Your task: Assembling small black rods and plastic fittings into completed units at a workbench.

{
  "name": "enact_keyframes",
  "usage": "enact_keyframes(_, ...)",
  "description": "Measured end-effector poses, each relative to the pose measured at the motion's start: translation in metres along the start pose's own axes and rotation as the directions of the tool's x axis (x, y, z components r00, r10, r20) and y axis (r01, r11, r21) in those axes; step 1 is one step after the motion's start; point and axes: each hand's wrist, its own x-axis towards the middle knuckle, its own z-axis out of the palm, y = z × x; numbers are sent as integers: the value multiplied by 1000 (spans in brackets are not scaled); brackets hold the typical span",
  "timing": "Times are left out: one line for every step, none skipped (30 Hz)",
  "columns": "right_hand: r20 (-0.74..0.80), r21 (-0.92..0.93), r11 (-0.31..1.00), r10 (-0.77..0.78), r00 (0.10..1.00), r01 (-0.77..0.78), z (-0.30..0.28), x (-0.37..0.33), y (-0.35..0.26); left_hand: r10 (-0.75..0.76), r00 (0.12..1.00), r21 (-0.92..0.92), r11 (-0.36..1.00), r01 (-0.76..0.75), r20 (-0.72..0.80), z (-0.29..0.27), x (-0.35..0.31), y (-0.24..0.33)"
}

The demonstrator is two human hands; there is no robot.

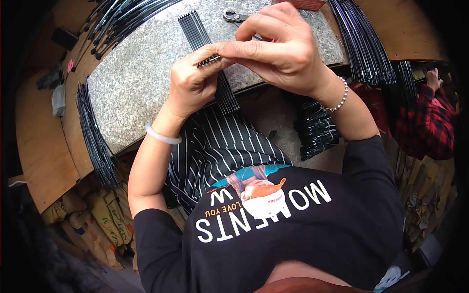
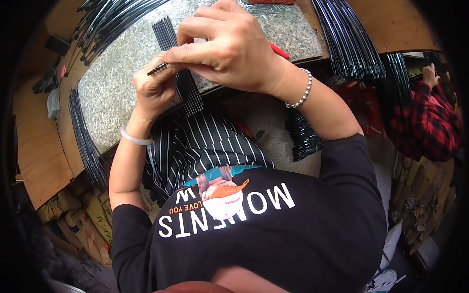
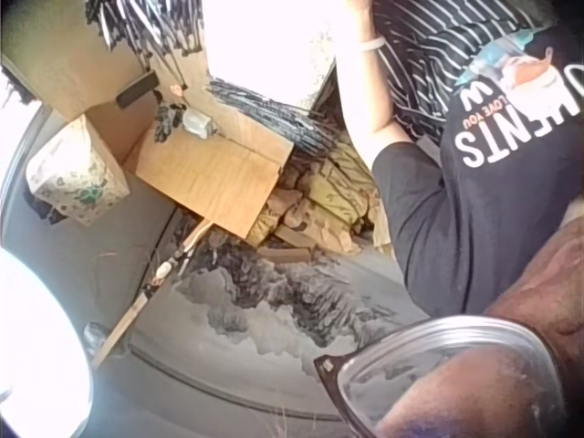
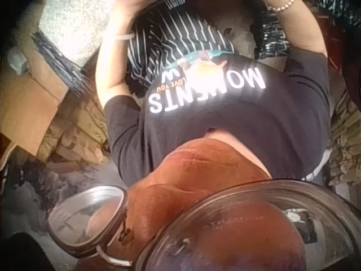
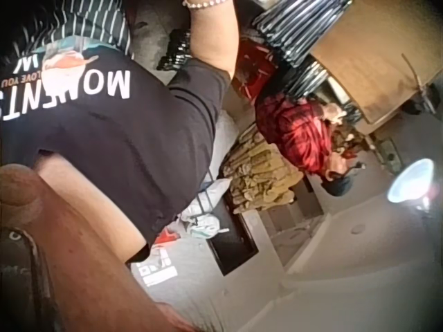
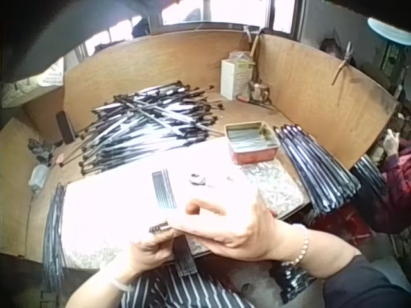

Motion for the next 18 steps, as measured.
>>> enact_keyframes(0, -1, 1000, 0, 1000, 0, -2, -1, -4, 0, 1000, -1, 1000, 0, 0, 0, 0, 1)
enact_keyframes(30, 171, 958, 230, 973, -232, -7, 1, -12, 6, 1000, 8, 1000, -6, -5, 1, 1, 2)
enact_keyframes(96, 328, 834, 438, 894, -444, -11, 6, -21, 12, 1000, 17, 1000, -12, -10, 1, 2, 3)
enact_keyframes(195, 455, 640, 608, 770, -620, -13, 8, -26, 17, 1000, 27, 999, -17, -15, 1, 2, 3)
enact_keyframes(195, 455, 640, 608, 770, -620, -12, 7, -29, 17, 1000, 28, 999, -17, -15, 1, 2, 3)
enact_keyframes(214, 488, 597, 625, 750, -637, -10, 5, -32, 13, 1000, 10, 1000, -13, -6, 1, 0, 2)
enact_keyframes(234, 520, 552, 642, 730, -652, -8, 4, -35, 8, 1000, -7, 1000, -8, 4, 0, -1, 1)
enact_keyframes(255, 550, 505, 656, 710, -665, -8, 4, -37, 4, 1000, -24, 1000, -4, 13, 0, -2, 1)
enact_keyframes(254, 550, 506, 657, 710, -665, -9, 4, -35, 5, 1000, -24, 1000, -4, 14, 0, -2, 1)
enact_keyframes(247, 501, 581, 614, 749, -641, -12, 5, -33, 15, 1000, -30, 999, -15, 15, 0, -3, 1)
enact_keyframes(243, 449, 652, 569, 786, -611, -15, 6, -30, 25, 1000, -37, 999, -25, 16, 0, -3, 2)
enact_keyframes(242, 395, 718, 520, 819, -573, -17, 7, -29, 36, 999, -44, 998, -35, 17, 0, -4, 2)
enact_keyframes(241, 393, 719, 520, 819, -573, -17, 8, -30, 38, 999, -43, 998, -37, 17, 0, -4, 3)
enact_keyframes(242, 404, 703, 535, 809, -585, -17, 10, -32, 28, 999, -45, 999, -28, 17, -1, -6, 4)
enact_keyframes(243, 414, 686, 549, 799, -598, -16, 11, -35, 19, 1000, -46, 999, -18, 16, -1, -7, 5)
enact_keyframes(245, 425, 669, 563, 789, -609, -16, 12, -36, 8, 1000, -47, 999, -8, 16, -1, -8, 5)
enact_keyframes(244, 426, 669, 563, 790, -609, -16, 10, -37, 9, 1000, -46, 999, -8, 16, -1, -7, 6)
enact_keyframes(250, 417, 679, 553, 795, -604, -16, 8, -37, 8, 999, -46, 999, -7, 31, -1, -6, 7)
